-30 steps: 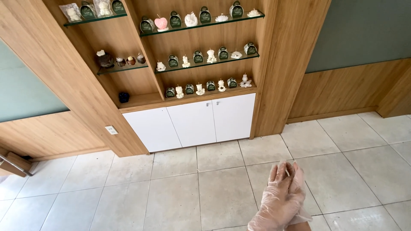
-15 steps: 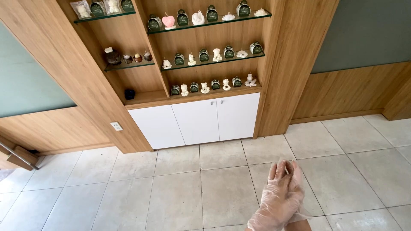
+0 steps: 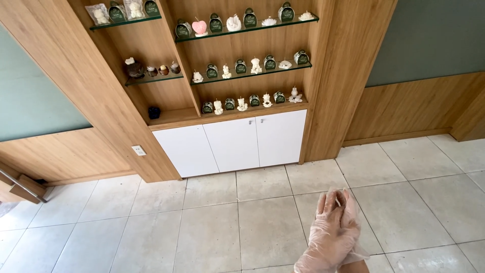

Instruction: Use a heat gun to smooth the surface of a snowflake-shaped decorative candle and then place it on a display shelf.

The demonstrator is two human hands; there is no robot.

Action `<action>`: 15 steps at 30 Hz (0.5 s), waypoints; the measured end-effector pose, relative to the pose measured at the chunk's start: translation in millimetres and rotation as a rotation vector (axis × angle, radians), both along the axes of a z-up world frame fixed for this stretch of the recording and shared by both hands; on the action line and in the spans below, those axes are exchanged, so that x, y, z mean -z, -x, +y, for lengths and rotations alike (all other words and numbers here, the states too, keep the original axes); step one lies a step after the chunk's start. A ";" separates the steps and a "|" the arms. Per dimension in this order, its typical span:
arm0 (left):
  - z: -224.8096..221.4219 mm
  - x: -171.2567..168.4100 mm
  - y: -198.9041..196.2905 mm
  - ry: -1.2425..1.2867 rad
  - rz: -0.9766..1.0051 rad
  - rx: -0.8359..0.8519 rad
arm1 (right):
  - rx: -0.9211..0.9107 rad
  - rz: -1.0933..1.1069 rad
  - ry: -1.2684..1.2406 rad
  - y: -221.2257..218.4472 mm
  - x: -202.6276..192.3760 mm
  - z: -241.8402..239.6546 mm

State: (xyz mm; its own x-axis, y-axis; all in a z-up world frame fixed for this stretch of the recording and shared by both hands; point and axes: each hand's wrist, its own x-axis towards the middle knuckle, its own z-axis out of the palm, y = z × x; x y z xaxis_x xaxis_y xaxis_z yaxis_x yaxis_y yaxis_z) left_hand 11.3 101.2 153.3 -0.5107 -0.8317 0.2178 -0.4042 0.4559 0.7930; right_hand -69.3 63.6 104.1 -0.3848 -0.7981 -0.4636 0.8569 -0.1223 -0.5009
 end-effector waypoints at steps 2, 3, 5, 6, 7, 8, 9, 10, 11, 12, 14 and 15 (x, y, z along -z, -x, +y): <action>1.5 -9.5 -3.1 -0.072 -0.026 0.009 | 0.050 -0.073 -0.023 -9.8 -19.0 2.2; 2.7 -6.4 -3.3 -0.071 -0.026 0.009 | 0.050 -0.073 -0.022 -9.9 -17.1 2.4; 5.1 -0.1 -3.7 -0.039 -0.042 -0.008 | 0.024 -0.065 0.030 -10.1 -13.2 2.8; 7.0 -3.5 -7.5 -0.038 -0.041 -0.008 | 0.024 -0.064 0.031 -7.2 -12.0 4.8; 9.3 -6.8 -11.3 0.035 -0.064 0.005 | -0.073 0.051 0.123 -4.1 -10.7 7.2; 11.6 -10.0 -15.2 0.109 -0.088 0.018 | -0.168 0.166 0.216 -1.2 -9.4 9.6; 14.4 -18.3 -19.9 0.111 -0.087 0.018 | -0.167 0.167 0.217 -3.1 -14.8 12.2; 17.2 -26.6 -24.7 -0.065 -0.038 0.012 | -0.207 0.220 0.212 -5.0 -20.2 14.7; 19.1 -35.0 -29.0 -0.238 0.012 0.007 | -0.245 0.275 0.210 -6.3 -25.8 16.5; 19.0 -22.2 -27.1 -0.234 0.014 0.009 | -0.243 0.277 0.213 -5.8 -24.3 14.8; 18.7 2.9 -22.6 -0.072 0.094 0.033 | -0.162 0.142 0.041 -4.0 -21.8 11.8; 19.4 2.3 -23.4 -0.070 0.097 0.035 | -0.160 0.144 0.042 -2.0 -22.0 12.9</action>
